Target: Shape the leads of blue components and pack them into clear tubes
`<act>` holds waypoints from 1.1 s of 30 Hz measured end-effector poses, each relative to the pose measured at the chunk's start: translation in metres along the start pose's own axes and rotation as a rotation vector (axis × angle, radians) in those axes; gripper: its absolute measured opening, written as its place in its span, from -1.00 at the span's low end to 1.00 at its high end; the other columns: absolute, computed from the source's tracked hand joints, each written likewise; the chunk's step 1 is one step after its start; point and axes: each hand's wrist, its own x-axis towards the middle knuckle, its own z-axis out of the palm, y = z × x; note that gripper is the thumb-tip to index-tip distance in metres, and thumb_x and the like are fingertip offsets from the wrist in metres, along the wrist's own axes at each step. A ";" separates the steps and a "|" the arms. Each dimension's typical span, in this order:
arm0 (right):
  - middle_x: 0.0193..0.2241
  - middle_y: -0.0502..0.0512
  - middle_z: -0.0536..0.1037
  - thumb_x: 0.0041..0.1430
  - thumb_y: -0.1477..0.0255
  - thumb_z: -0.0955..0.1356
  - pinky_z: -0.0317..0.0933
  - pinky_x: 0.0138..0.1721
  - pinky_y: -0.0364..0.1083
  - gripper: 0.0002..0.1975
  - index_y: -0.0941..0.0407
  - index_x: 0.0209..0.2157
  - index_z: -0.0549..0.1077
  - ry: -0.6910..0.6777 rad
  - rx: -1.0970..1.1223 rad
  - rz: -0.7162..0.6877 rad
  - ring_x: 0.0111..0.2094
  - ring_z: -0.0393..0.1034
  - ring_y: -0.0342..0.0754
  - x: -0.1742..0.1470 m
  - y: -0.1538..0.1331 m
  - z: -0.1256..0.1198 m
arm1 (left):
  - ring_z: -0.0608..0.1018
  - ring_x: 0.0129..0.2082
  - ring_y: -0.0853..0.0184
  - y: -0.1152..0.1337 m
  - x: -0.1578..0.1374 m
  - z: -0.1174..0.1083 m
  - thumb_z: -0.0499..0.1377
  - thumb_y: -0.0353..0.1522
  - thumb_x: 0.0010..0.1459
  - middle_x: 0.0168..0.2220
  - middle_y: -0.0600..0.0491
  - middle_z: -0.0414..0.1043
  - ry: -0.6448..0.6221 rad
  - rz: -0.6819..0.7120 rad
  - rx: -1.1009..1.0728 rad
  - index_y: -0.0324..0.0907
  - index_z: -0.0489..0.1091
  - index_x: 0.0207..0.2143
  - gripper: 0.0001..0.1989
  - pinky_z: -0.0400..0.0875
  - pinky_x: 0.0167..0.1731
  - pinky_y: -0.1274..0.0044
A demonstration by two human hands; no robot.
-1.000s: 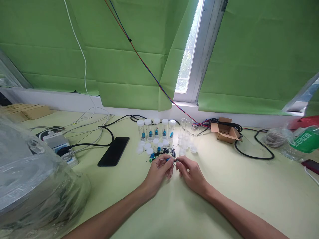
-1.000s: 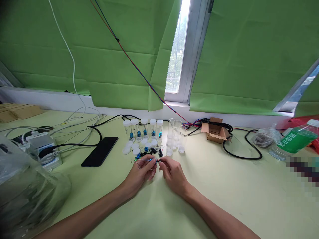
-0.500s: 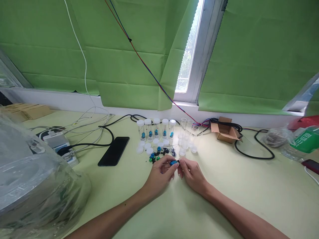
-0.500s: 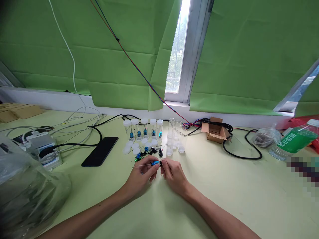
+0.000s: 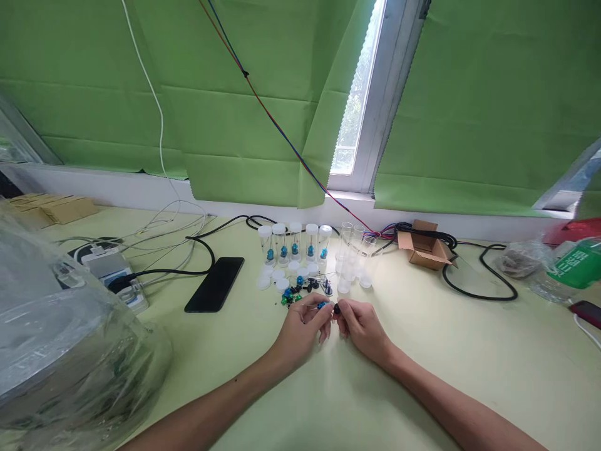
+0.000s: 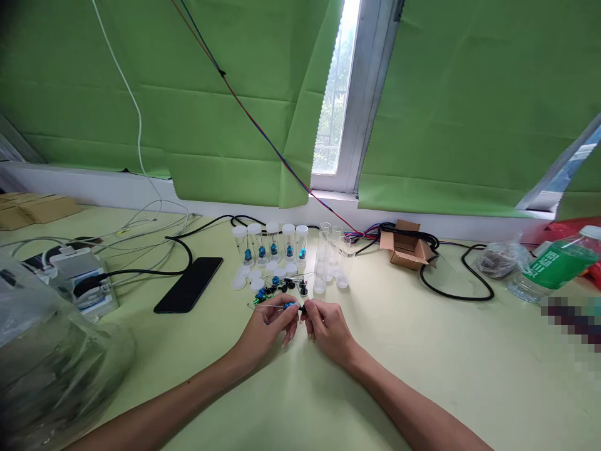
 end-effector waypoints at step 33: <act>-0.66 -0.08 0.32 0.34 0.28 0.22 0.12 -0.54 -0.18 -0.69 0.13 -0.43 0.36 -0.046 0.016 0.004 -0.64 0.18 -0.19 0.002 -0.003 -0.001 | 0.39 -0.63 0.48 -0.009 0.007 -0.004 0.23 -0.13 0.12 -0.54 0.10 0.36 0.043 -0.175 -0.402 -0.21 0.33 -0.40 -0.68 0.23 -0.69 0.66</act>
